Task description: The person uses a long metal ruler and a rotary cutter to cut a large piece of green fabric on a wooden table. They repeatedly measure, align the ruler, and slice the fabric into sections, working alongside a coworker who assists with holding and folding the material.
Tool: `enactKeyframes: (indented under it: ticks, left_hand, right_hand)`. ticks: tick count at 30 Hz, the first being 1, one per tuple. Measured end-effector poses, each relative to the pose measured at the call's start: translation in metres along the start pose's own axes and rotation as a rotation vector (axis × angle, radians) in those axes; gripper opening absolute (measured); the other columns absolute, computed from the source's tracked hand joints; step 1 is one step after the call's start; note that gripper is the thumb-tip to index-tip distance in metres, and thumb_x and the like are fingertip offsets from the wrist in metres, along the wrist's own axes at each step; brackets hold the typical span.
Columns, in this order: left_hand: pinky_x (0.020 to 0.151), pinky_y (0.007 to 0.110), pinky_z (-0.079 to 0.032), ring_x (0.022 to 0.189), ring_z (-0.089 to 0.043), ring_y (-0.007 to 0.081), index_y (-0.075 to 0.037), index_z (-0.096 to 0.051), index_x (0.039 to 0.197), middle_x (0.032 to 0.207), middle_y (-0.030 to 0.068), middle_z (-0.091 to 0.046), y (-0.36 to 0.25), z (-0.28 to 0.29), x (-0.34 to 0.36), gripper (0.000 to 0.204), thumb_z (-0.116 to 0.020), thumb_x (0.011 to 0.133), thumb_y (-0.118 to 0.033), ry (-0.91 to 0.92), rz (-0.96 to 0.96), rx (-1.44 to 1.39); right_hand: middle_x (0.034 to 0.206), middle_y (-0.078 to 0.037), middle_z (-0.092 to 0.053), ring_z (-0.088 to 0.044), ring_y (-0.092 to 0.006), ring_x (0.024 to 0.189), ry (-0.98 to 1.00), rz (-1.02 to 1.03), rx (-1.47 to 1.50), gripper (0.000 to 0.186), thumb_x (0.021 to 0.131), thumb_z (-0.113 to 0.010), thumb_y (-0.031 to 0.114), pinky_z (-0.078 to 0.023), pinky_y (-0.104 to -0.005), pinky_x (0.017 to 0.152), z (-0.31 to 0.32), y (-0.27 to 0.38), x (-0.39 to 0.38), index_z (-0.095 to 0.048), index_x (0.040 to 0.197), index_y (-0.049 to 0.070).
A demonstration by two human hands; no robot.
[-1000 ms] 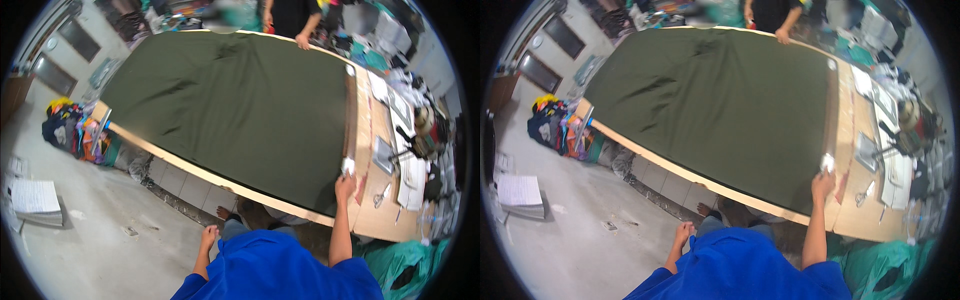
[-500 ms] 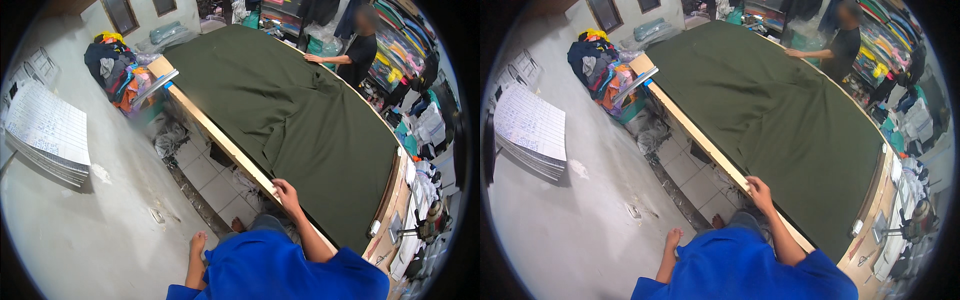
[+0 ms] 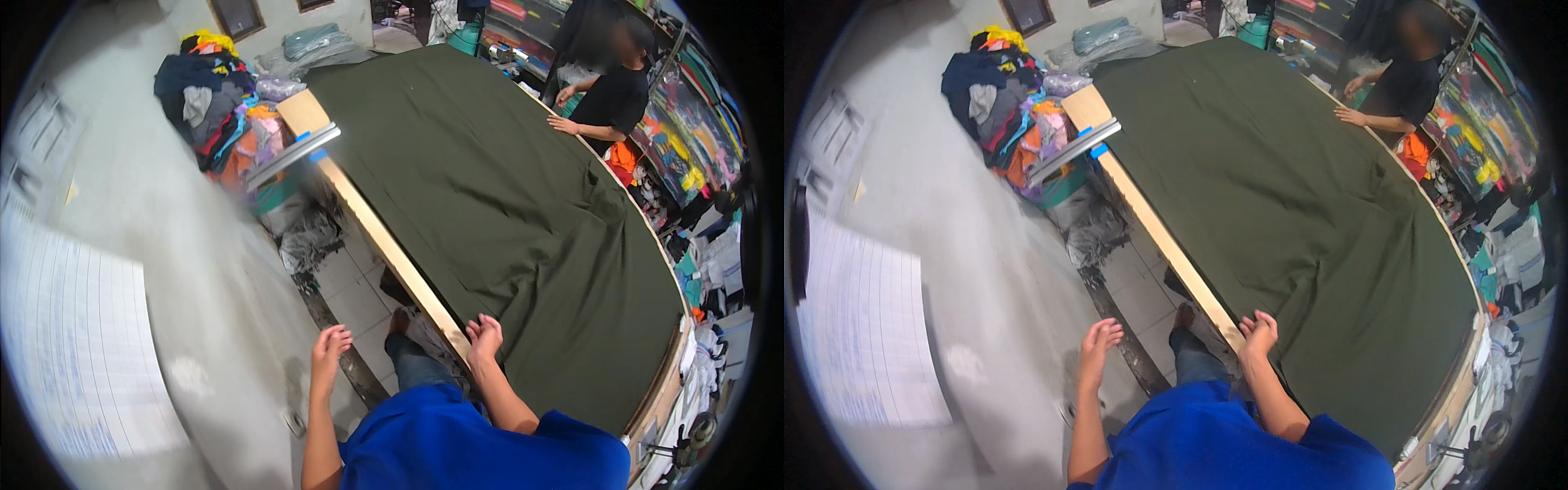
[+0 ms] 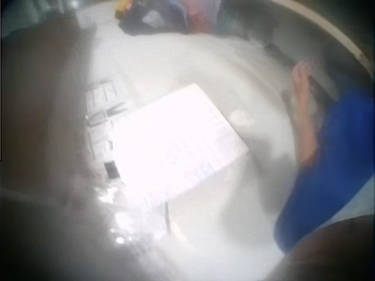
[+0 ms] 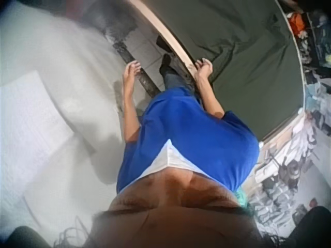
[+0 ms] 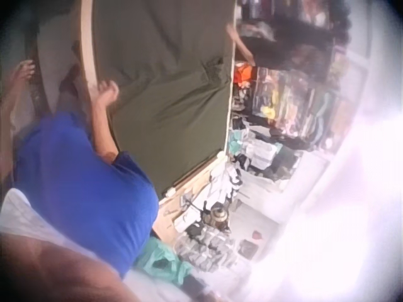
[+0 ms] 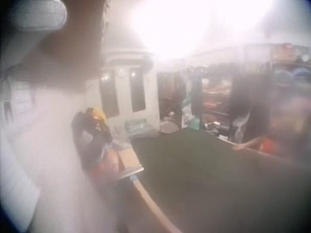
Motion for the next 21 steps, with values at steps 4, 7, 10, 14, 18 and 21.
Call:
enactKeyframes:
  ticks: [4,7,10,14,18,21]
  left_hand:
    - [0.101,0.036,-0.057,0.112,-0.072,0.0223,0.002,-0.06,0.14,0.127,0.0167,-0.072,-0.043,-0.054,0.139,0.041,-0.055,0.113,-0.029,0.123,0.019,-0.102]
    - [0.102,0.036,-0.057,0.113,-0.072,0.0246,0.002,-0.055,0.145,0.133,0.0177,-0.069,-0.06,-0.091,0.237,0.044,-0.057,0.112,-0.027,0.071,0.035,-0.298]
    - [0.103,0.037,-0.057,0.115,-0.072,0.0269,0.001,-0.051,0.149,0.14,0.0194,-0.065,-0.072,-0.115,0.32,0.047,-0.059,0.11,-0.025,0.117,0.053,-0.315]
    - [0.103,0.038,-0.06,0.12,-0.071,0.0342,-0.002,-0.041,0.156,0.143,0.0202,-0.06,-0.077,-0.139,0.442,0.059,-0.066,0.106,-0.017,0.119,0.162,-0.372]
    - [0.098,0.042,-0.063,0.109,-0.073,0.0341,-0.008,-0.034,0.157,0.133,0.0199,-0.06,-0.081,-0.146,0.568,0.065,-0.068,0.102,-0.011,0.108,0.157,-0.327]
    - [0.084,0.038,-0.066,0.102,-0.075,0.0285,-0.006,-0.037,0.153,0.125,0.0177,-0.063,-0.09,-0.151,0.649,0.062,-0.069,0.1,-0.011,0.076,0.147,-0.209]
  right_hand:
    - [0.125,-0.011,-0.07,-0.07,-0.0274,0.092,-0.202,-0.148,0.026,0.027,0.1,-0.055,0.01,-0.058,-0.0408,0.076,0.009,-0.002,0.009,-0.061,0.126,0.011]
    - [0.125,-0.009,-0.068,-0.068,-0.0256,0.091,-0.369,-0.237,0.039,0.029,0.102,-0.051,0.014,-0.057,-0.0395,0.075,0.013,0.006,-0.002,-0.059,0.13,0.013]
    - [0.122,-0.01,-0.061,-0.065,-0.0242,0.094,-0.563,-0.159,0.116,0.035,0.103,-0.051,0.017,-0.057,-0.0384,0.076,0.01,0.008,-0.012,-0.054,0.138,0.013]
    - [0.117,-0.009,-0.059,-0.063,-0.0214,0.092,-0.769,-0.06,0.274,0.035,0.104,-0.048,0.014,-0.055,-0.0361,0.073,-0.008,0.008,-0.008,-0.052,0.138,0.013]
    - [0.111,-0.005,-0.062,-0.064,-0.0195,0.09,-0.853,0.194,0.309,0.025,0.107,-0.054,0.021,-0.052,-0.034,0.072,-0.014,-0.012,0.005,-0.062,0.13,0.014]
    - [0.14,-0.008,-0.06,-0.067,-0.0224,0.092,-0.894,0.285,0.403,0.032,0.108,-0.056,0.023,-0.056,-0.0356,0.076,-0.014,-0.022,0.02,-0.062,0.138,0.014]
Point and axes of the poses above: each hand's wrist, its own x-axis towards the middle knuckle, its own z-axis out of the back of the hand, y = z × x, the point moved 2 cm from there along x, towards the middle knuckle
